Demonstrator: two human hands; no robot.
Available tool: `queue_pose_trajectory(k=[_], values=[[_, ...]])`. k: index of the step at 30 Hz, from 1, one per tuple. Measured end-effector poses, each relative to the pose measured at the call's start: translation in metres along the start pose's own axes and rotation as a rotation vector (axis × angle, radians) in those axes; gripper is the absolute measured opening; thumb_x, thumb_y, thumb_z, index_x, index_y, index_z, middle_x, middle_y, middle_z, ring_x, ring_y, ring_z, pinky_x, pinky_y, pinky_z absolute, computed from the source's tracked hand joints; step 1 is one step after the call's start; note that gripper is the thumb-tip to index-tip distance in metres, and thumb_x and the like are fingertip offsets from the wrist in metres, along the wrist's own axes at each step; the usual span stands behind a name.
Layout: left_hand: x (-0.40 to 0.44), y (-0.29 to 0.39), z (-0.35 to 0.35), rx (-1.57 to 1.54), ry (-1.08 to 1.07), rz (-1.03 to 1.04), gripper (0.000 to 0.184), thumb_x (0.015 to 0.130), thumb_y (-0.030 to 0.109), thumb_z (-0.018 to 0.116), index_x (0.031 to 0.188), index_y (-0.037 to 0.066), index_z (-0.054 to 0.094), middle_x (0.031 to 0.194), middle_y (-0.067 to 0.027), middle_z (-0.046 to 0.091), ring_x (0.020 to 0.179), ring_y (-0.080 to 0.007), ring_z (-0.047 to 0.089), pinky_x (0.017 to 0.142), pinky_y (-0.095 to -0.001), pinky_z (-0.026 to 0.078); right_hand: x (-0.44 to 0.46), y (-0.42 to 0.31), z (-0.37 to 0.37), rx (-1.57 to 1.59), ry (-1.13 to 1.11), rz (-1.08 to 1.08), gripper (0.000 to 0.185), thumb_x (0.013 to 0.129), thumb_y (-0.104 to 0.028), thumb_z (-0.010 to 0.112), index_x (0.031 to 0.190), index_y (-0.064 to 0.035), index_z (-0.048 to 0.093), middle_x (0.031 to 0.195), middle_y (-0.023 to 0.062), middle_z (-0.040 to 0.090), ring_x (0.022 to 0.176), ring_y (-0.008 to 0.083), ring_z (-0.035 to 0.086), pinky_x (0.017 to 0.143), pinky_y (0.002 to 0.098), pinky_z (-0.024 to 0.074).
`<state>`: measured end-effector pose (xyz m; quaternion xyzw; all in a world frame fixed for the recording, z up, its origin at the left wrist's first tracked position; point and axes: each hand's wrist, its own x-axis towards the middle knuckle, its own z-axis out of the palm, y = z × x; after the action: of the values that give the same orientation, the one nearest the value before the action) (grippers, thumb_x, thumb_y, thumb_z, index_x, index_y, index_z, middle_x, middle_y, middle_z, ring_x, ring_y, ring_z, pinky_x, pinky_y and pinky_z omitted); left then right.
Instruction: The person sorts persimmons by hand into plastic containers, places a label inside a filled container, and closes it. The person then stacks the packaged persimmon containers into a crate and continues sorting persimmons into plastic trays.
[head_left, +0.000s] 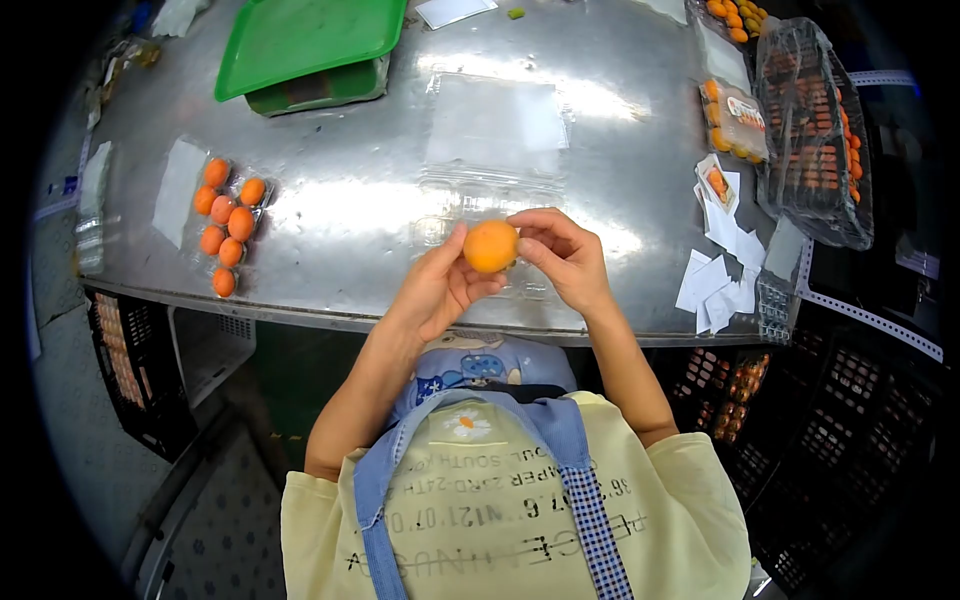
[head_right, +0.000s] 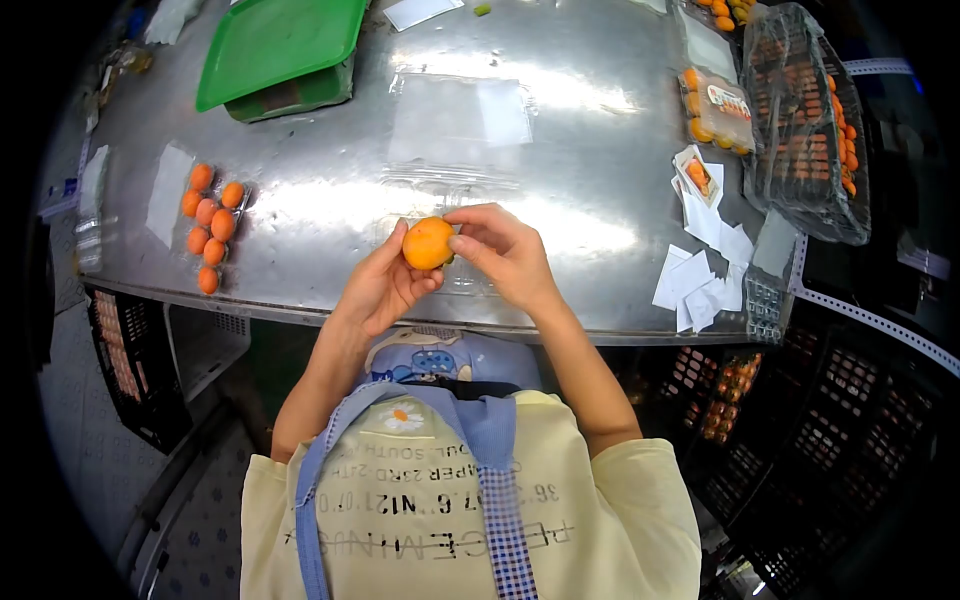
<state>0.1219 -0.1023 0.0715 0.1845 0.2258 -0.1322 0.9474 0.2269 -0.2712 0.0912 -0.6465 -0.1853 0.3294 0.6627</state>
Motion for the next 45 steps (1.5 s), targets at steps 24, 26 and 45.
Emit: queue_pose_trajectory(k=[24,26,45], values=[[-0.016,-0.002,-0.062,0.818,0.455,0.298,0.034,0.092,0.018,0.06,0.122,0.005,0.054,0.102,-0.0089,0.058,0.073,-0.0109,0.058,0.062,-0.0233,0.049,0.046,0.049,-0.031,-1.084,0.065,-0.238,0.047,0.067,-0.025,0.077,0.109,-0.0092,0.062,0.106,0.0056,0.062,0.088,0.0211,0.062,0.071,0.0325,0.0527],[-0.021,0.0,-0.068,0.811,0.472,0.306,0.032,0.091,0.017,0.06,0.121,0.005,0.055,0.102,-0.0087,0.058,0.074,-0.0108,0.058,0.063,-0.0231,0.049,0.051,0.055,-0.03,-1.143,0.055,-0.318,0.048,0.067,-0.025,0.078,0.109,-0.0097,0.062,0.107,0.0054,0.062,0.088,0.0219,0.062,0.072,0.034,0.0526],[-0.023,-0.007,-0.073,0.873,0.433,0.237,0.027,0.092,0.017,0.06,0.116,0.006,0.059,0.097,-0.0055,0.059,0.076,-0.0109,0.058,0.067,-0.0235,0.049,0.048,0.046,-0.019,-1.197,0.048,-0.116,0.049,0.066,-0.025,0.077,0.109,-0.0086,0.062,0.108,0.0099,0.059,0.091,0.0276,0.061,0.074,0.038,0.0509]])
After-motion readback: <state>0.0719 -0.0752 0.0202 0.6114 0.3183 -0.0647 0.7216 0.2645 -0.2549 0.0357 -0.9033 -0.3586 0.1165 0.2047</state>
